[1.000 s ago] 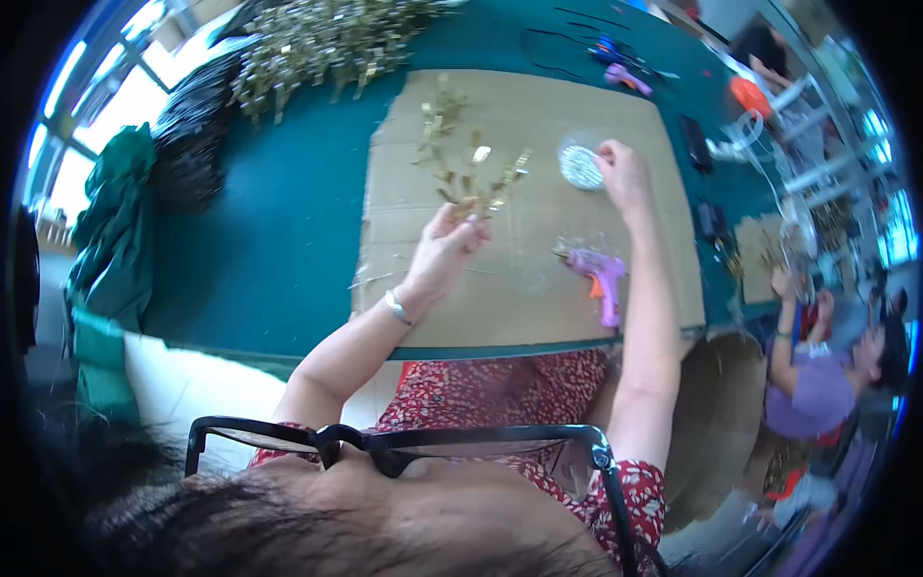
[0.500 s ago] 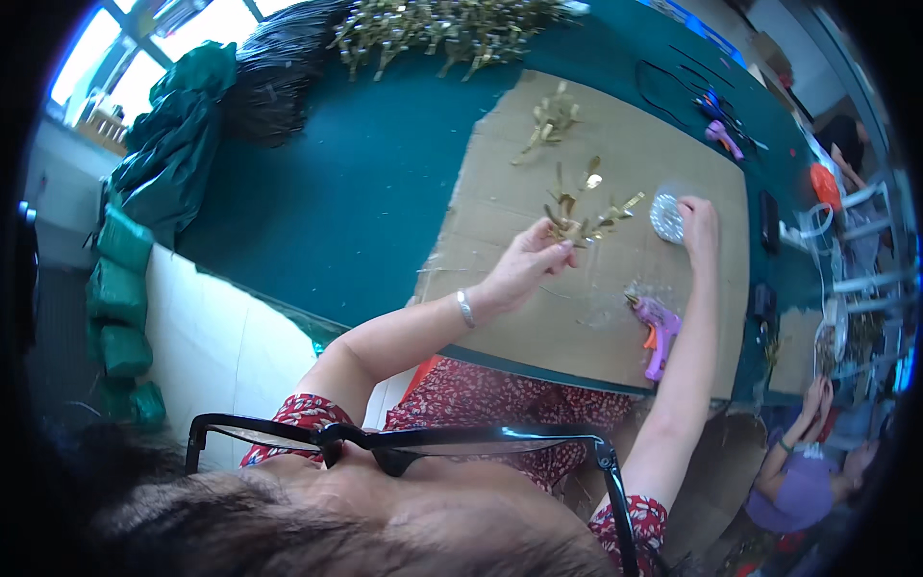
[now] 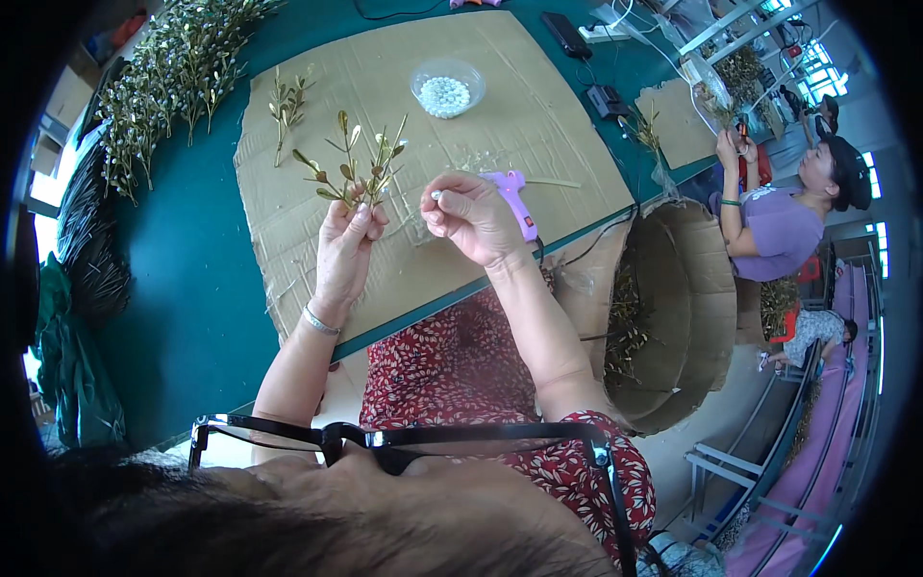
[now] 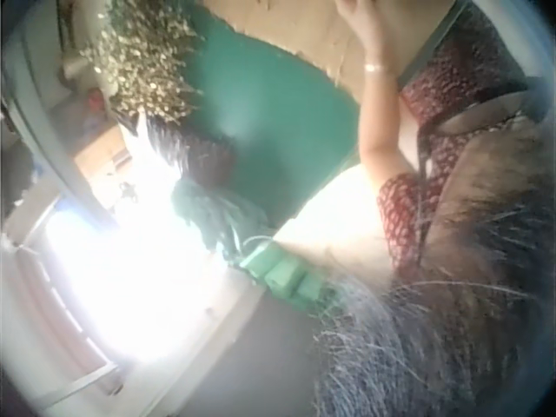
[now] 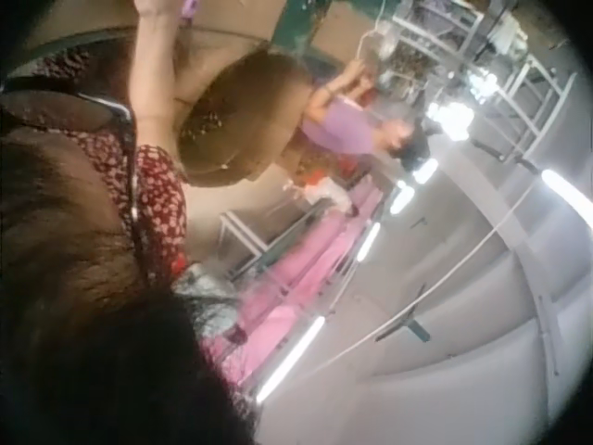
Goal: The person applies hot glue to an artificial plant branch using a glue gun and attaches beads onto the branch by hand.
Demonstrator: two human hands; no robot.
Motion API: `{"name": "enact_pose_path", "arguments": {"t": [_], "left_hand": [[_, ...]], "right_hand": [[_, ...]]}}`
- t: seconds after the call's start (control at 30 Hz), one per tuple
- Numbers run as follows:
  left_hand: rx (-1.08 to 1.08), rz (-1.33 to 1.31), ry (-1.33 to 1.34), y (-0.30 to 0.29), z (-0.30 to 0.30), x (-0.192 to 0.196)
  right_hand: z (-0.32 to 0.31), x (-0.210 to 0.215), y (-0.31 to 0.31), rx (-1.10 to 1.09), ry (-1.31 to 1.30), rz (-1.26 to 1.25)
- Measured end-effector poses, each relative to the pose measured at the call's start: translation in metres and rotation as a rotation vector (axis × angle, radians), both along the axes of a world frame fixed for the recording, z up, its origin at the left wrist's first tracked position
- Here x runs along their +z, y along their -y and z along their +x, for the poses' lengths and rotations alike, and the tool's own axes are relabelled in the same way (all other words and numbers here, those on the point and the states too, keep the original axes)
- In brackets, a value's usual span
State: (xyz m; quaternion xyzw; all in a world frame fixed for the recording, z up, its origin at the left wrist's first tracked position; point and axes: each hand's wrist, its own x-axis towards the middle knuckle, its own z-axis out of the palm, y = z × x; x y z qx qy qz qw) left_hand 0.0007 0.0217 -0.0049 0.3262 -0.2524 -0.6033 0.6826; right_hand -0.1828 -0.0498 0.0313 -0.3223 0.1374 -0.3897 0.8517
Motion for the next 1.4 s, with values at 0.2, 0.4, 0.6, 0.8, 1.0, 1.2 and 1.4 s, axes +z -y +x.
{"name": "enact_pose_path", "arguments": {"t": [0.2, 0.4, 0.6, 0.8, 1.0, 1.2, 1.4], "left_hand": [[-0.013, -0.017, 0.099, -0.003, 0.001, -0.001], [0.024, -0.057, 0.169, -0.004, -0.002, 0.000], [0.015, -0.053, 0.224, -0.004, -0.001, 0.003], [0.017, -0.053, 0.260, -0.004, -0.002, 0.005], [0.015, -0.046, 0.270, -0.004, -0.001, 0.005], [0.006, -0.052, 0.301, -0.004, 0.000, 0.002], [0.019, -0.064, 0.289, -0.004, -0.001, 0.004]], "right_hand": [[0.008, -0.002, -0.007, -0.090, -0.085, -0.062], [0.021, -0.006, -0.016, -0.285, -0.236, -0.210], [0.027, -0.006, -0.020, -0.398, -0.320, -0.294], [0.028, -0.005, -0.022, -0.422, -0.344, -0.335], [0.028, -0.005, -0.022, -0.418, -0.320, -0.321], [0.028, -0.008, -0.021, -0.394, -0.272, -0.294], [0.027, -0.010, -0.020, -0.403, -0.298, -0.327]]}}
